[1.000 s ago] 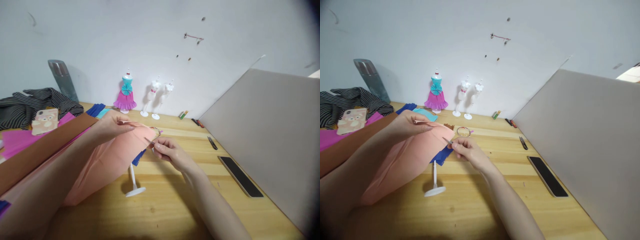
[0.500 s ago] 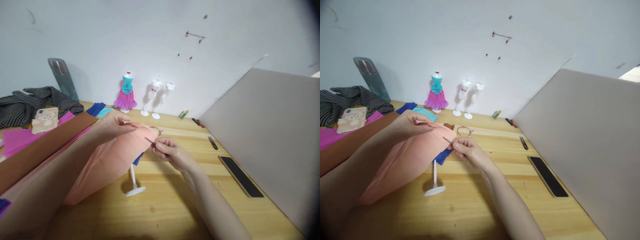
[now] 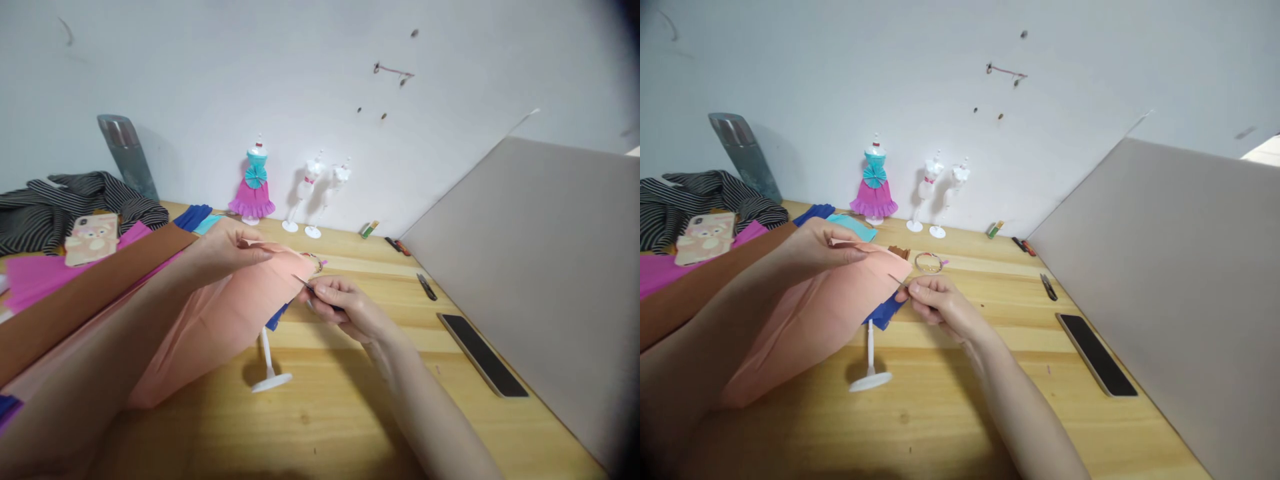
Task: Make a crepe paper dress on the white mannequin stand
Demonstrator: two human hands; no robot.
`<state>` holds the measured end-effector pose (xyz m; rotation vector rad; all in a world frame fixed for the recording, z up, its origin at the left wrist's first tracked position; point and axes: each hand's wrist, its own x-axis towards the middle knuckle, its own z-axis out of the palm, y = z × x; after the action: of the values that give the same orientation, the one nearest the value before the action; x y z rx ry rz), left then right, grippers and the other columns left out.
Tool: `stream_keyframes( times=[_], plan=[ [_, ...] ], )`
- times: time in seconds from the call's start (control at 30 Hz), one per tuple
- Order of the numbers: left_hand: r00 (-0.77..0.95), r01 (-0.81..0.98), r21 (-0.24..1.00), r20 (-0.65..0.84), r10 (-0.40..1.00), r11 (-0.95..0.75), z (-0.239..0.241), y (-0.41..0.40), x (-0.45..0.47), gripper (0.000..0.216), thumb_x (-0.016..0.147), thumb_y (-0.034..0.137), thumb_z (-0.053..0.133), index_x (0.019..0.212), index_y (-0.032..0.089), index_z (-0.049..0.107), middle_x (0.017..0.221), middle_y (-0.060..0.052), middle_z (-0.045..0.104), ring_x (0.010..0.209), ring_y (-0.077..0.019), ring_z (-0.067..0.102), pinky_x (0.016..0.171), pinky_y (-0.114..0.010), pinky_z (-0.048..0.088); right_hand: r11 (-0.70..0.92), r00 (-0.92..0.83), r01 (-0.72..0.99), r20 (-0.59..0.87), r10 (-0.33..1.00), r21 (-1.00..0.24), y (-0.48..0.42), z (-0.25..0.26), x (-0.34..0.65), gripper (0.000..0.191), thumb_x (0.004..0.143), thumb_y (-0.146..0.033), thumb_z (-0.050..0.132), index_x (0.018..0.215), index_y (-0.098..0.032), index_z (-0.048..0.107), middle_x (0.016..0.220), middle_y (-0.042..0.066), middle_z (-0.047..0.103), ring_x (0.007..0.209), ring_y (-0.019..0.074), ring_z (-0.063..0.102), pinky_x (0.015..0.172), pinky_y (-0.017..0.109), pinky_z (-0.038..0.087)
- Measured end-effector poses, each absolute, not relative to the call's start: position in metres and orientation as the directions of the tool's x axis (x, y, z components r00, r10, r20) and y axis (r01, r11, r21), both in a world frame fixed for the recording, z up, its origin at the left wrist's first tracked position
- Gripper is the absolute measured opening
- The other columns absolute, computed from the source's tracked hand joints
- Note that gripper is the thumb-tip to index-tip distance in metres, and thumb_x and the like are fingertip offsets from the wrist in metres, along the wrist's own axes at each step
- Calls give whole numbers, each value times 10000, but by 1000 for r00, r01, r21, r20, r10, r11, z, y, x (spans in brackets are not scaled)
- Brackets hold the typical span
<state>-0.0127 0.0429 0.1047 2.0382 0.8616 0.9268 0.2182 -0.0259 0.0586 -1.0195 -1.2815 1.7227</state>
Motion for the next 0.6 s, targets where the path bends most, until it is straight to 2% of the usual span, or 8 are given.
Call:
stream_keyframes(
  times=[0.27,0.6],
  plan=[
    [534,275,823,299,790,-498,102,44,-13,232,721,342,625,628,138,683,517,43,506,525,-89,448,504,-207,364,-207,-408,-84,-156,900,-975,-26,59,218,386,750,-468,680,795,-86,653,462,-91,298,420,39,144,426,236,42],
    [525,293,819,293,799,-493,99,46,-16,240,722,352,638,617,139,668,517,40,496,515,-86,409,489,-219,315,-213,-406,-66,-169,898,-975,-25,60,218,390,746,-473,686,783,-86,644,450,-101,282,420,41,140,433,240,41]
  ],
)
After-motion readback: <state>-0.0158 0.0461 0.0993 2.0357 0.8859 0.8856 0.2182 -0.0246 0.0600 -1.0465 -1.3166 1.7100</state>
